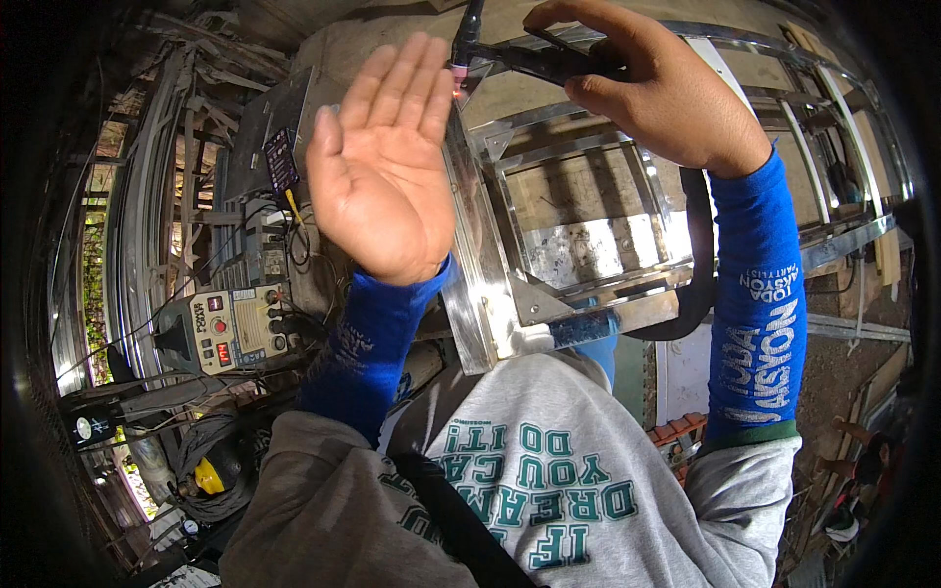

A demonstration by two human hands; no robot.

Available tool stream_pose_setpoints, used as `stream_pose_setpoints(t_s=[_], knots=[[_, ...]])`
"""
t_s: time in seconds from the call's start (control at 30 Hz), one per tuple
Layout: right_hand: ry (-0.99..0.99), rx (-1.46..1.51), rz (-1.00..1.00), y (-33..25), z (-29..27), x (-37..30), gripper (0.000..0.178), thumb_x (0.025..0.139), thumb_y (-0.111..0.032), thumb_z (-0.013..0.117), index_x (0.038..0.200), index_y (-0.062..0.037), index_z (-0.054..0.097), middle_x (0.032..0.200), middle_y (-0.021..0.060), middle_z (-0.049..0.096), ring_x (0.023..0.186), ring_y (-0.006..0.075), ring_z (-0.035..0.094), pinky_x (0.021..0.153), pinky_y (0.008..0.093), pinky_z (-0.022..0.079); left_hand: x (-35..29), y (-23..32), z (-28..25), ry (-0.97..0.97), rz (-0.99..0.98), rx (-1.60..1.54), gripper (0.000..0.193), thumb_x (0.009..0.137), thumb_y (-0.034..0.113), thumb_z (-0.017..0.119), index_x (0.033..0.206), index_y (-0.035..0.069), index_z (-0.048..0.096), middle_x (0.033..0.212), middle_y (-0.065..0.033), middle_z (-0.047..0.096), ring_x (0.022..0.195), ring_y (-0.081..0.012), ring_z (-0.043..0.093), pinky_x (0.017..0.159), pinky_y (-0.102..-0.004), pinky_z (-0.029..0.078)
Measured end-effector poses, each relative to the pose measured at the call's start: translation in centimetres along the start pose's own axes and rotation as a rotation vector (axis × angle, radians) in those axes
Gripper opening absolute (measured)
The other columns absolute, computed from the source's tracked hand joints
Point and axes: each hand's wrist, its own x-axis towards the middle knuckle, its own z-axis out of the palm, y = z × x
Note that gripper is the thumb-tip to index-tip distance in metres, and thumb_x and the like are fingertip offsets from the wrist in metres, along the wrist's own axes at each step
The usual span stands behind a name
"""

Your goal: The person welds a metal frame using a TIG torch and filler rod. They adjust the welding machine settings, position the frame, and apply welds to multiple joints while feeding filler material.

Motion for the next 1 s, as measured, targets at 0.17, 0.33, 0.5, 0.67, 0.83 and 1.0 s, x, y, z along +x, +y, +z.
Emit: stream_pose_setpoints(t_s=[0.17,0.33,0.5,0.67,0.83,1.0], knots=[[0.087,-0.201,-0.124,-0.3,0.3,-1.1,0.049,0.093,-0.002,0.074,0.139,0.0033,0.060,0.128,0.0177,0.072,0.122,0.0263,0.069,0.107,0.0341,0.053,0.2,-0.3,1.1,-0.092,-0.242,0.106,0.070,0.114,0.044,0.034,0.148,-0.016,0.046,0.151,-0.0386,0.052,0.147,-0.0478,0.049,0.127,-0.0543,0.037],[0.030,-0.065,-0.065,0.3,0.0,-0.1,0.052,0.094,0.000,0.072,0.143,0.0028,0.056,0.130,0.0179,0.070,0.114,0.0232,0.070,0.099,0.0338,0.055,0.2,-0.1,0.6,0.004,-0.079,0.018,0.072,0.114,0.046,0.032,0.147,-0.016,0.046,0.153,-0.0390,0.050,0.148,-0.0500,0.047,0.127,-0.0568,0.036],[-0.035,0.047,0.039,-0.9,-0.3,-0.4,0.055,0.092,0.007,0.066,0.146,0.0031,0.052,0.131,0.0160,0.065,0.107,0.0184,0.067,0.093,0.0314,0.055,0.2,-0.1,-0.2,0.061,0.100,0.008,0.074,0.113,0.046,0.033,0.147,-0.019,0.043,0.156,-0.0433,0.043,0.152,-0.0527,0.039,0.129,-0.0591,0.032],[-0.058,-0.003,0.051,-1.4,-0.1,-0.4,0.057,0.091,0.009,0.064,0.146,0.0030,0.052,0.132,0.0164,0.064,0.108,0.0192,0.068,0.095,0.0319,0.055,0.0,0.0,0.6,0.051,0.037,0.026,0.077,0.113,0.044,0.030,0.149,-0.023,0.039,0.158,-0.0459,0.038,0.154,-0.0555,0.033,0.132,-0.0606,0.026],[-0.027,-0.017,-0.002,-0.2,-0.1,-0.1,0.053,0.092,0.005,0.066,0.144,0.0028,0.055,0.137,0.0177,0.066,0.115,0.0239,0.070,0.100,0.0347,0.055,0.3,-0.3,0.9,-0.118,-0.259,0.076,0.073,0.114,0.047,0.034,0.146,-0.017,0.047,0.152,-0.0401,0.051,0.146,-0.0504,0.049,0.127,-0.0565,0.036],[0.036,-0.140,-0.097,0.5,-0.1,-0.6,0.051,0.095,-0.001,0.070,0.143,0.0027,0.055,0.124,0.0152,0.071,0.111,0.0223,0.070,0.097,0.0341,0.055,0.5,-0.2,0.9,-0.048,-0.164,-0.028,0.074,0.114,0.048,0.034,0.147,-0.017,0.046,0.154,-0.0401,0.048,0.149,-0.0506,0.046,0.128,-0.0571,0.034]])
